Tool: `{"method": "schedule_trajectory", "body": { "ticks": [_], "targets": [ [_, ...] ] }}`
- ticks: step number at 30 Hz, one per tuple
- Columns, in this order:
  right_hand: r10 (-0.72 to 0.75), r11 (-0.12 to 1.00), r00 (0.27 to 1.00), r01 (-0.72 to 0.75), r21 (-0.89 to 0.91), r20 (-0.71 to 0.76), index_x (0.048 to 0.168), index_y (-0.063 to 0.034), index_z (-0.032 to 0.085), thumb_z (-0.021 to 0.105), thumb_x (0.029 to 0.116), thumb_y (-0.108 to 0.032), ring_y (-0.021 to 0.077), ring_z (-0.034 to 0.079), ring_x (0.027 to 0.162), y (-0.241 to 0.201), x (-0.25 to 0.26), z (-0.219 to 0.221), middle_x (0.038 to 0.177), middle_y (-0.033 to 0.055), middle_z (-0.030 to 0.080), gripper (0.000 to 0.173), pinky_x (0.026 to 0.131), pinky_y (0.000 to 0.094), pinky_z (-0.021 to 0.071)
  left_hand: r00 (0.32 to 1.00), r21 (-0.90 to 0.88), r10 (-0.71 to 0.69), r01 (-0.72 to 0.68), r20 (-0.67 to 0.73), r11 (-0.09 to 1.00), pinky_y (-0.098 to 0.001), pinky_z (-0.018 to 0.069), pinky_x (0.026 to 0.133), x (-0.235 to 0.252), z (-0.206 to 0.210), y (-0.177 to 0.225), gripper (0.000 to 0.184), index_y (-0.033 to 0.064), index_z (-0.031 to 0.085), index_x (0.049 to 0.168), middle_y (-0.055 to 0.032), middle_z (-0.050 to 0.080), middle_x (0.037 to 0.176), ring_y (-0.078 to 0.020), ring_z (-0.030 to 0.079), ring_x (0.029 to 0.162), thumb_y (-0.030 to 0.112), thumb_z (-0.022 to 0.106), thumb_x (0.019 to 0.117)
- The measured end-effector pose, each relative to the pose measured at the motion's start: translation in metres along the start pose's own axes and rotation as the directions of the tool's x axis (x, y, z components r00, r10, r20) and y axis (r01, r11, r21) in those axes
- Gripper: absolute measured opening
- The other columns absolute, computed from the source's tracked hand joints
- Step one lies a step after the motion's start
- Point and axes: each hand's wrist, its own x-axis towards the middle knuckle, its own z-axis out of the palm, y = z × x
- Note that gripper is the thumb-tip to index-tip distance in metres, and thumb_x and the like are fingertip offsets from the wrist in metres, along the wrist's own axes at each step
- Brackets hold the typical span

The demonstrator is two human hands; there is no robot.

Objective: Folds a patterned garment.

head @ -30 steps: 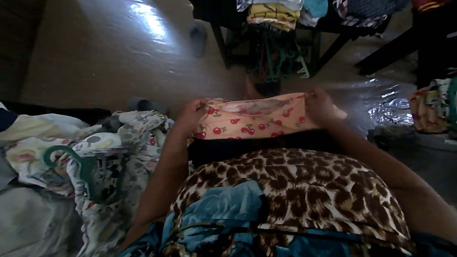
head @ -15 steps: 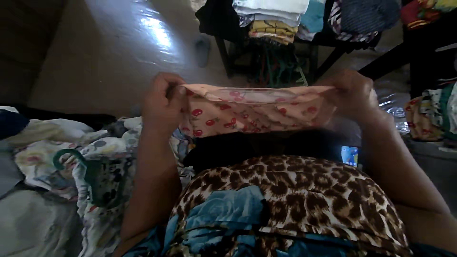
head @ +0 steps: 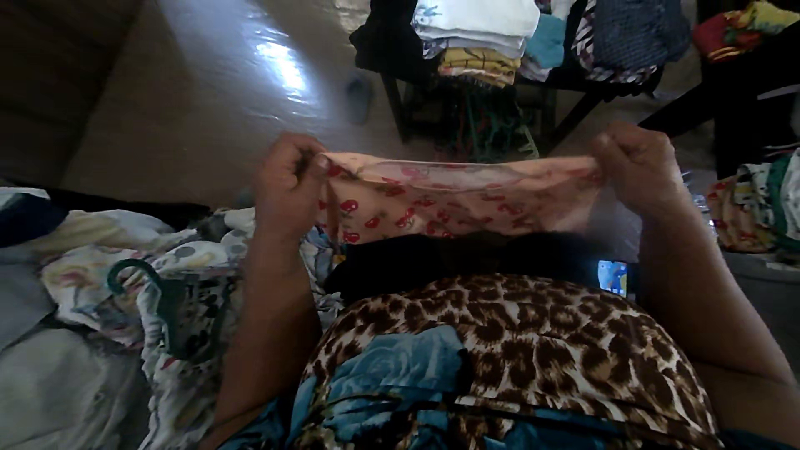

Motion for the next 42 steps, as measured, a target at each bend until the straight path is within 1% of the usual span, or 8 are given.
{"method": "schedule_trajectory", "body": {
  "ticks": [7,13,16,18,23,32,38,42],
  "targets": [
    [0.140,0.990,0.959,-0.135,-0.036,0.247,0.107,-0.0027,0.069,0.062,0.1008,-0.014,0.0033,0.062,0.075,-0.009,-0.001,0.004,0.090,0.0029,0.067,0.015,0.071,0.0263,0.0567,0.991,0.070,-0.131,0.129,0.021,0.989,-0.0206,0.0473,0.069,-0.002,0.007,-0.002,0.023,-0.0040,0.061,0.115,-0.0065,0.062,0.087,-0.0015,0.053,0.072,0.014,0.052,0.1022],
    [0.107,0.994,0.963,-0.108,-0.009,0.248,0.108,-0.0026,0.067,0.058,0.1035,-0.016,0.0078,0.062,0.077,-0.007,0.002,0.031,0.091,0.0050,0.066,0.017,0.072,0.0312,0.0552,0.892,0.425,-0.376,0.246,0.253,0.871,-0.0727,0.0400,0.101,0.003,0.035,0.001,0.032,-0.0043,0.062,0.129,-0.0345,0.055,0.132,-0.0546,0.052,0.124,0.008,0.063,0.0994],
    [0.086,0.994,0.950,-0.100,0.034,0.300,0.107,-0.0028,0.067,0.058,0.1033,-0.015,0.0031,0.059,0.075,-0.013,0.002,0.050,0.089,0.0021,0.065,0.015,0.071,0.0244,0.0529,0.928,0.133,-0.018,-0.035,0.373,0.991,-0.0566,0.0514,0.097,-0.018,0.076,0.022,0.018,-0.0043,0.070,0.109,-0.0241,0.067,0.115,-0.0396,0.064,0.110,0.007,0.064,0.0964],
    [0.049,0.996,0.935,-0.072,0.054,0.350,0.107,-0.0031,0.067,0.058,0.1033,-0.015,0.0022,0.059,0.075,-0.020,0.003,0.057,0.089,0.0013,0.065,0.015,0.072,0.0234,0.0527,0.840,-0.068,0.105,-0.081,0.532,0.994,-0.0504,0.0522,0.100,-0.029,0.102,0.037,0.022,0.0026,0.069,0.120,-0.0161,0.067,0.124,-0.0312,0.066,0.114,0.010,0.060,0.1005],
    [0.034,0.998,0.921,-0.050,0.031,0.388,0.107,-0.0050,0.069,0.059,0.1030,-0.016,0.0055,0.061,0.074,-0.032,0.004,0.060,0.088,0.0021,0.066,0.015,0.070,0.0282,0.0547,0.738,-0.043,0.054,-0.035,0.672,0.998,-0.0568,0.0517,0.097,-0.015,0.147,0.048,0.030,-0.0012,0.064,0.124,-0.0194,0.068,0.116,-0.0337,0.067,0.108,0.018,0.060,0.1029],
    [-0.006,0.998,0.923,-0.017,0.058,0.384,0.105,-0.0048,0.070,0.062,0.1011,-0.013,0.0014,0.061,0.076,-0.032,-0.001,0.063,0.092,0.0012,0.067,0.012,0.071,0.0211,0.0548,0.831,-0.167,0.256,-0.198,0.494,0.966,-0.0552,0.0464,0.105,-0.018,0.156,0.049,0.043,-0.0014,0.068,0.121,-0.0238,0.060,0.131,-0.0393,0.056,0.124,0.021,0.078,0.0865],
    [0.002,0.995,0.940,-0.036,0.093,0.342,0.108,-0.0049,0.069,0.062,0.1014,-0.015,0.0034,0.063,0.077,-0.026,-0.002,0.063,0.093,0.0020,0.067,0.014,0.071,0.0227,0.0559,0.828,-0.669,0.139,0.328,0.544,0.667,-0.0300,0.0567,0.092,-0.040,0.119,0.048,0.064,0.0044,0.043,0.150,-0.0133,0.063,0.130,-0.0166,0.066,0.109,-0.004,0.065,0.0907],
    [-0.043,0.992,0.938,-0.002,0.130,0.345,0.114,-0.0057,0.068,0.072,0.0939,-0.011,0.0083,0.067,0.081,-0.017,-0.003,0.068,0.099,0.0047,0.068,0.022,0.073,0.0266,0.0603,0.829,-0.764,0.154,0.401,0.537,0.505,-0.0302,0.0588,0.085,-0.039,0.120,0.040,0.066,0.0106,0.040,0.151,-0.0093,0.066,0.126,-0.0154,0.067,0.102,-0.005,0.059,0.0906]
  ]
}}
